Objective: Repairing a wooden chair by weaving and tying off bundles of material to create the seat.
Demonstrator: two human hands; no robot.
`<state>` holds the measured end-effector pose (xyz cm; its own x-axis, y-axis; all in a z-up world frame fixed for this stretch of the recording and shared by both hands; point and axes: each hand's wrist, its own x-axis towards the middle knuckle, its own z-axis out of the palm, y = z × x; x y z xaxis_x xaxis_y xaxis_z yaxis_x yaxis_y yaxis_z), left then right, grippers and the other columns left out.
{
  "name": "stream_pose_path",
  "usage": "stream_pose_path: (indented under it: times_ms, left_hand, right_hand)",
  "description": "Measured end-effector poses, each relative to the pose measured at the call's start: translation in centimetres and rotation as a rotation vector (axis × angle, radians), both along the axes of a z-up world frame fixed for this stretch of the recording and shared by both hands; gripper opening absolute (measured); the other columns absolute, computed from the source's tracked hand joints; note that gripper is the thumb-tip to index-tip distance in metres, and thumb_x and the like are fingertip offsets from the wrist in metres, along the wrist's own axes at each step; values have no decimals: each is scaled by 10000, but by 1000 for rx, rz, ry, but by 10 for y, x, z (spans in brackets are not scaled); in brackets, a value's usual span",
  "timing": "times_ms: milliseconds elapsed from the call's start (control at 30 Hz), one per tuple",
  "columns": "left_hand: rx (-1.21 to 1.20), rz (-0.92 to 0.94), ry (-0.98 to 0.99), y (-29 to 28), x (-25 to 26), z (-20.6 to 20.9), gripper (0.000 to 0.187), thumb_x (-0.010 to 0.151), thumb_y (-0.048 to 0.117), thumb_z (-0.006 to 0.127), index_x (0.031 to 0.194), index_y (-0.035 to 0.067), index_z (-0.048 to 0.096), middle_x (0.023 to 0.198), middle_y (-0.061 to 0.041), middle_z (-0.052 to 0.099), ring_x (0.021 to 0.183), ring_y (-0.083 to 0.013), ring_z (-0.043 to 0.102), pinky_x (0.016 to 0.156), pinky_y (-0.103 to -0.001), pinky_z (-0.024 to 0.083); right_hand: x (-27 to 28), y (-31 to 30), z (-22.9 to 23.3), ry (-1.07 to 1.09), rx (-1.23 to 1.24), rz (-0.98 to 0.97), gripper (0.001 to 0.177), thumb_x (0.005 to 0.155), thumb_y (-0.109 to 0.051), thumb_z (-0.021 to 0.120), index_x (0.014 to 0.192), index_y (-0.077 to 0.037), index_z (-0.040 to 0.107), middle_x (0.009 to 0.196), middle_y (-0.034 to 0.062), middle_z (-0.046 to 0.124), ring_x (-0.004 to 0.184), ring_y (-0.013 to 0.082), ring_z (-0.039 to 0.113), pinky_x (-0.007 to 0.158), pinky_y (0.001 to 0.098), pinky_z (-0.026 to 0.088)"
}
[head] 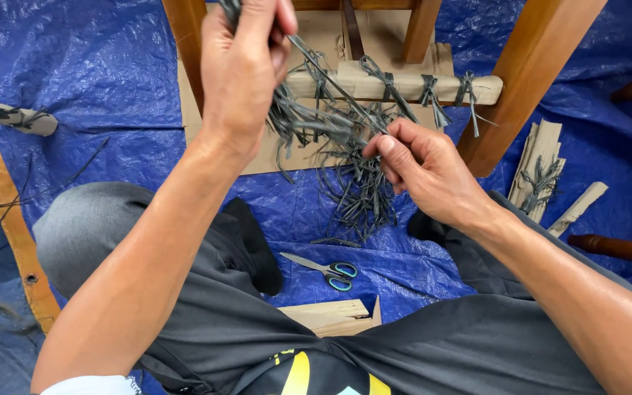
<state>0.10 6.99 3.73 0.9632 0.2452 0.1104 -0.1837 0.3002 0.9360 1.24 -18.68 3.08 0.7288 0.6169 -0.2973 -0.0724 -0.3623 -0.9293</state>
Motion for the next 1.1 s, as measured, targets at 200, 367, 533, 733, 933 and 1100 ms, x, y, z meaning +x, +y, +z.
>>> stream_pose_path:
  times_ms: [200,367,533,733,933,1100]
  left_hand:
    - [-58,74,-125,2,0,11,324,1083,268,498,826,72,527,838,-72,665,775,-156,645,766,-303,560]
    - [-266,31,-117,14,-1,8,305,1106,166,469,821,62,492,761,-61,511,688,-200,559,618,-362,478]
    - [-323,78,-126,39,1,1,297,1097,95,426,810,48,487,739,-71,482,647,-194,489,568,-349,393]
    - [-268,78,-253,43,-8,8,310,1057,36,446,749,69,440,652,-34,409,523,-145,384,508,-314,292]
    - [-167,21,-188,21,-14,29,336,1119,107,428,793,53,486,669,-46,457,531,-119,400,501,-287,289]
    - [-176,2,-114,10,-8,26,380,1125,285,495,826,53,517,722,-8,490,580,-95,412,531,-281,296]
  right_hand:
    - [-17,8,5,-295,-192,112,303,1099,-269,511,985,-41,676,667,54,496,640,124,438,569,334,402]
    - [-18,10,-15,-344,-227,178,318,1083,-285,486,959,-37,642,630,115,548,566,226,500,558,390,410]
    - [-11,-11,-72,-311,-341,252,319,1069,-296,452,976,-46,626,670,139,642,614,336,631,602,464,459]
    - [-8,-47,-156,-395,-863,550,320,1070,-351,465,1060,-92,652,889,214,700,896,443,648,811,576,495]
    - [-34,11,-252,-782,-767,409,412,963,-265,577,1323,-72,632,1444,234,527,1332,424,485,1097,530,404]
    - [-70,114,-301,-537,-517,314,416,905,-268,661,1304,-153,653,1525,236,437,1404,422,405,1126,555,368]
